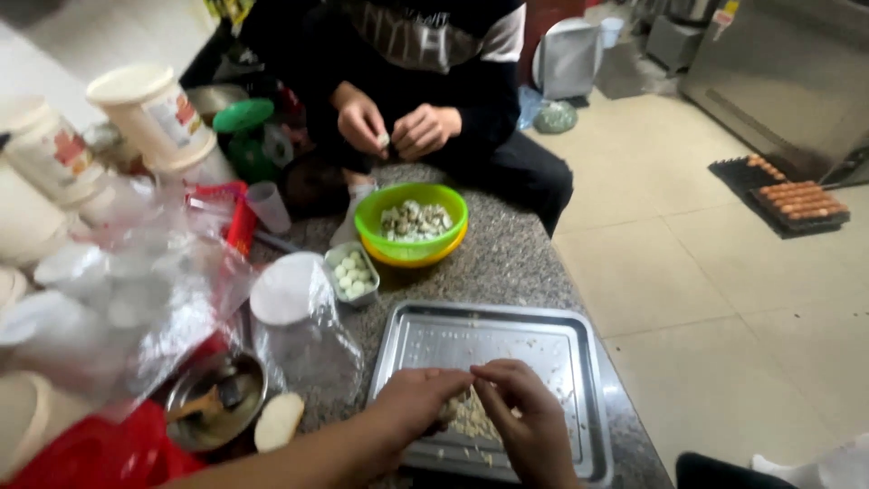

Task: The person is wrapping quail eggs in dough and placing the finished balls on a metal tray.

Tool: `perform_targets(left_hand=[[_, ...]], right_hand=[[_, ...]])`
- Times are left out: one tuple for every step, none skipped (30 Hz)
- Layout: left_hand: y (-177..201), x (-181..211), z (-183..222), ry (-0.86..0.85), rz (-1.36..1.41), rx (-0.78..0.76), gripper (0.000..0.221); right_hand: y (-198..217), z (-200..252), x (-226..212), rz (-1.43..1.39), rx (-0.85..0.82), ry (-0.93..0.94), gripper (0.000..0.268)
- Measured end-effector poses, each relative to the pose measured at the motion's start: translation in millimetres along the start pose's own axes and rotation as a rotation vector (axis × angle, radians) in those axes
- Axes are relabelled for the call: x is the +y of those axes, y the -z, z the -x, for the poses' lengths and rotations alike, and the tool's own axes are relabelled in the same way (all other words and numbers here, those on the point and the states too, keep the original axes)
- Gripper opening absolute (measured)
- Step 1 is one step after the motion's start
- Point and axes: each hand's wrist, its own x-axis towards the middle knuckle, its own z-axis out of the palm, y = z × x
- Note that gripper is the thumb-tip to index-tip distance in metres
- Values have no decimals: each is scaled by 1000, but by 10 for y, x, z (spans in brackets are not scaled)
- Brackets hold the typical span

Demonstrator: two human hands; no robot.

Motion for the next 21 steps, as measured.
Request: perform_targets(left_hand=[[-12, 21, 64, 16, 15, -1, 19], [-23, 47, 126, 37, -45, 4, 21], [-14, 96, 183, 52, -113, 10, 25], [-25, 66, 248, 63, -107, 10, 25], [-13, 75, 299, 32, -161, -9, 31], [0, 88, 354, 0, -216, -27, 38], [23, 35, 347, 5, -217, -22, 38], [46, -17, 342, 10, -238, -45, 35], [60, -49, 323, 11, -259, -71, 32], [67, -62, 349, 10, -261, -69, 32], [65, -74, 371, 22, -281, -61, 32], [60, -87, 392, 34, -300, -53, 33], [36, -67, 420, 32, -299, -55, 33], [10, -47, 448, 72, -252, -74, 31], [-22, -38, 484, 113, -201, -92, 33], [-63, 7, 523, 113, -196, -93, 33], [-96, 61, 561, 110, -193, -97, 31], [-134, 117, 600, 108, -189, -101, 31], [-172, 177, 634, 106, -189, -98, 31], [-213, 238, 666, 159, -105, -81, 29], [-255, 284, 702, 215, -20, -64, 26]], right_hand=[[35, 12, -49, 8, -15, -14, 19], [71, 19, -100, 32, -38, -5, 12], [81, 11, -151, 51, -55, 8, 6], [113, 50, -162, 53, -62, -2, 6], [117, 53, -171, 71, -92, 72, 4], [121, 54, -186, 89, -121, 146, 5], [90, 87, -174, 83, -123, 143, 5], [60, 119, -165, 101, -171, 118, 8], [41, 130, -154, 121, -216, 96, 10], [1, 162, -126, 119, -214, 97, 10], [-31, 191, -94, 152, -216, 78, 11], [-61, 220, -60, 185, -217, 58, 13], [-45, 231, -25, 188, -217, 60, 13], [-28, 244, 11, 187, -214, -20, 10], [-2, 263, 44, 186, -215, -99, 13], [63, 257, 57, 189, -219, -98, 13], [116, 238, 73, 199, -194, -162, 19], [174, 217, 88, 208, -169, -226, 29], [250, 184, 92, 206, -170, -224, 29], [328, 149, 98, 247, -129, -194, 30], [408, 133, 105, 289, -89, -167, 34]])
